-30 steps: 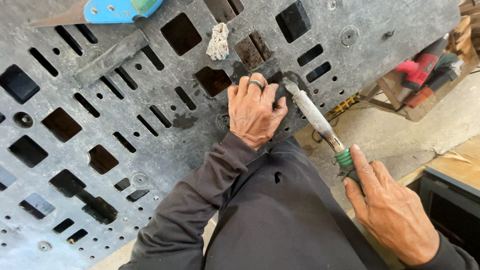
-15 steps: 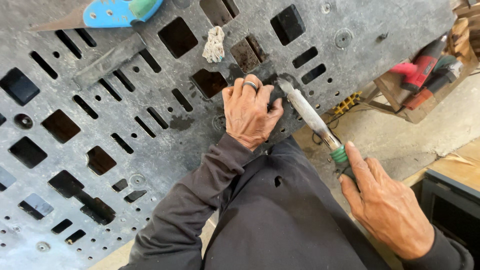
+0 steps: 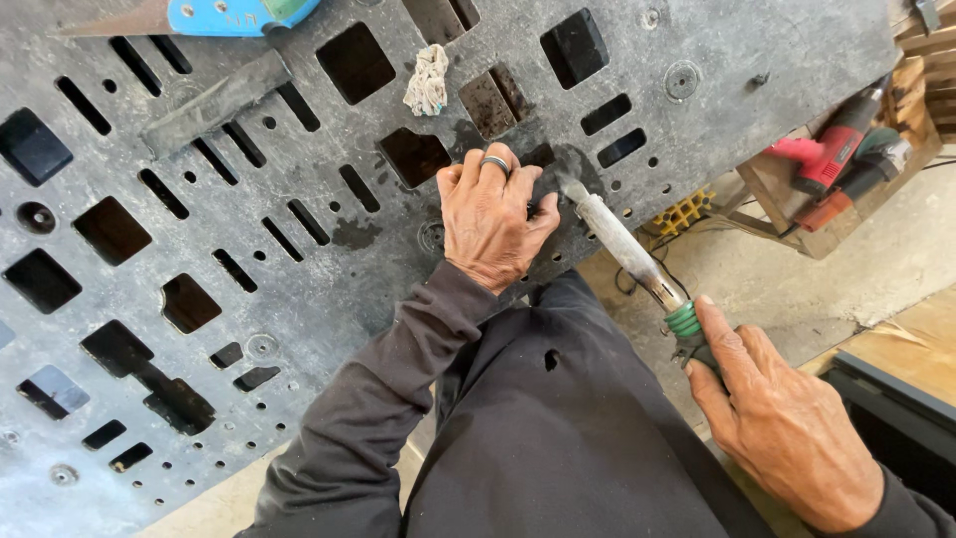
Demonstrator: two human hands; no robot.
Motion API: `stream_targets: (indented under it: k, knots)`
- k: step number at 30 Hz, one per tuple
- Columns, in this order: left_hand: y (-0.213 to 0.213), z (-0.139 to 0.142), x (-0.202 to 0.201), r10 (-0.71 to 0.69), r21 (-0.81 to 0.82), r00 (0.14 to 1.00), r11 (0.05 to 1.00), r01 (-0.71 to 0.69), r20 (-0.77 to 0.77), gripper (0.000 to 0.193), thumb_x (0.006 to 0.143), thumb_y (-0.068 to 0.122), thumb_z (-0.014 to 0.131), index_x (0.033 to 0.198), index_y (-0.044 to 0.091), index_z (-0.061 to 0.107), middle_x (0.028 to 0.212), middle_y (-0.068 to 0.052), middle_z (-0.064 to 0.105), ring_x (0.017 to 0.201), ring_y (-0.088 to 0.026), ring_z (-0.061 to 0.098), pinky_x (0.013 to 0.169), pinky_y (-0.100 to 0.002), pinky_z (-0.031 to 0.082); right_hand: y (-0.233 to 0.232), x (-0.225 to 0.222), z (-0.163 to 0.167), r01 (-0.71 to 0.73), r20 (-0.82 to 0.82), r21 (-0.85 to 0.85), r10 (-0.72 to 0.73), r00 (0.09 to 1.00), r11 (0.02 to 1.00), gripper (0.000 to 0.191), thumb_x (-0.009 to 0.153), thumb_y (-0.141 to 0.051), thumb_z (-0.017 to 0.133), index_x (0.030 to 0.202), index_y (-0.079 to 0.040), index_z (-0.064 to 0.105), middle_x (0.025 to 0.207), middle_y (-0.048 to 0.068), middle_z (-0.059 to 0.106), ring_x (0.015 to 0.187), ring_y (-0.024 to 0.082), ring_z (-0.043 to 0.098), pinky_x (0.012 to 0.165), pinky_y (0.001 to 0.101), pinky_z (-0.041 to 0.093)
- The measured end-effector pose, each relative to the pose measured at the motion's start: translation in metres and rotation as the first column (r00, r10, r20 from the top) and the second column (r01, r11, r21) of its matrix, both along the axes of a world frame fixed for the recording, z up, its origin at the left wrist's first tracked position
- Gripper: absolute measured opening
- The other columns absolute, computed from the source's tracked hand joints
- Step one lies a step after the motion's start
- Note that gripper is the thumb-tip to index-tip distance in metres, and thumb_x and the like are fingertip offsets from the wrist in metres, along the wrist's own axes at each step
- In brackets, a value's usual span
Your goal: The person rests a large perforated metal plate on their lap and uses a heated hand tool to melt residue out of its holes one at a time, occasionally wiping the tool tip with a cloth and repositioning the plate to reach different openings.
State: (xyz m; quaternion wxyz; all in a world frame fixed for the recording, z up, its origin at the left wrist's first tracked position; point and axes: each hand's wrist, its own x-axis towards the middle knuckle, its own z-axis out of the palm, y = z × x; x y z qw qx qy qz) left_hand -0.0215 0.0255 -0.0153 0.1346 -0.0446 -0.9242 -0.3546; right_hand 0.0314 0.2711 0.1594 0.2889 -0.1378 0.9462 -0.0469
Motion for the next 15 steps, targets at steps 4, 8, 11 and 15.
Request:
stream_targets:
  k: [4, 8, 11, 15]
  knots:
    - [0.001, -0.001, 0.000, 0.021, -0.008, 1.000, 1.000, -0.021, -0.004, 0.029, 0.081, 0.025, 0.081, 0.103, 0.010, 0.069, 0.101, -0.004, 0.052, 0.099, -0.023, 0.054, 0.091, -0.043, 0.038, -0.001, -0.009, -0.001, -0.026, -0.016, 0.011, 0.026, 1.000, 1.000, 0.073, 0.088, -0.028, 0.069, 0.152, -0.003, 0.045, 0.090, 0.016, 0.060, 0.074, 0.034, 0.066, 0.061, 0.0424, 0.054]
    - [0.002, -0.001, 0.001, 0.037, -0.008, 0.999, 0.999, -0.037, 0.001, 0.029, 0.080, 0.025, 0.081, 0.102, 0.010, 0.069, 0.101, -0.005, 0.052, 0.099, -0.023, 0.054, 0.093, -0.044, 0.038, -0.001, -0.020, -0.004, -0.008, 0.013, 0.060, 0.008, 1.000, 0.998, 0.072, 0.090, -0.029, 0.070, 0.154, -0.007, 0.045, 0.091, 0.016, 0.060, 0.073, 0.036, 0.065, 0.061, 0.0446, 0.054]
    - [0.001, 0.000, 0.001, 0.028, -0.006, 1.000, 1.000, -0.028, 0.001, 0.030, 0.081, 0.026, 0.081, 0.102, 0.010, 0.069, 0.102, -0.005, 0.052, 0.099, -0.024, 0.054, 0.093, -0.044, 0.038, 0.006, -0.027, -0.006, -0.025, 0.019, 0.057, 0.024, 1.000, 0.998, 0.074, 0.090, -0.030, 0.070, 0.155, -0.007, 0.044, 0.091, 0.017, 0.060, 0.074, 0.036, 0.065, 0.063, 0.0459, 0.054]
    - [0.002, 0.002, 0.002, 0.042, -0.040, 0.999, 0.998, -0.043, -0.021, 0.031, 0.080, 0.027, 0.081, 0.102, 0.010, 0.069, 0.102, -0.006, 0.052, 0.098, -0.024, 0.054, 0.092, -0.045, 0.038, 0.021, -0.037, -0.007, -0.081, 0.003, -0.041, 0.081, 0.997, 0.996, 0.071, 0.088, -0.027, 0.067, 0.151, -0.004, 0.043, 0.094, 0.017, 0.061, 0.078, 0.037, 0.066, 0.064, 0.0467, 0.053]
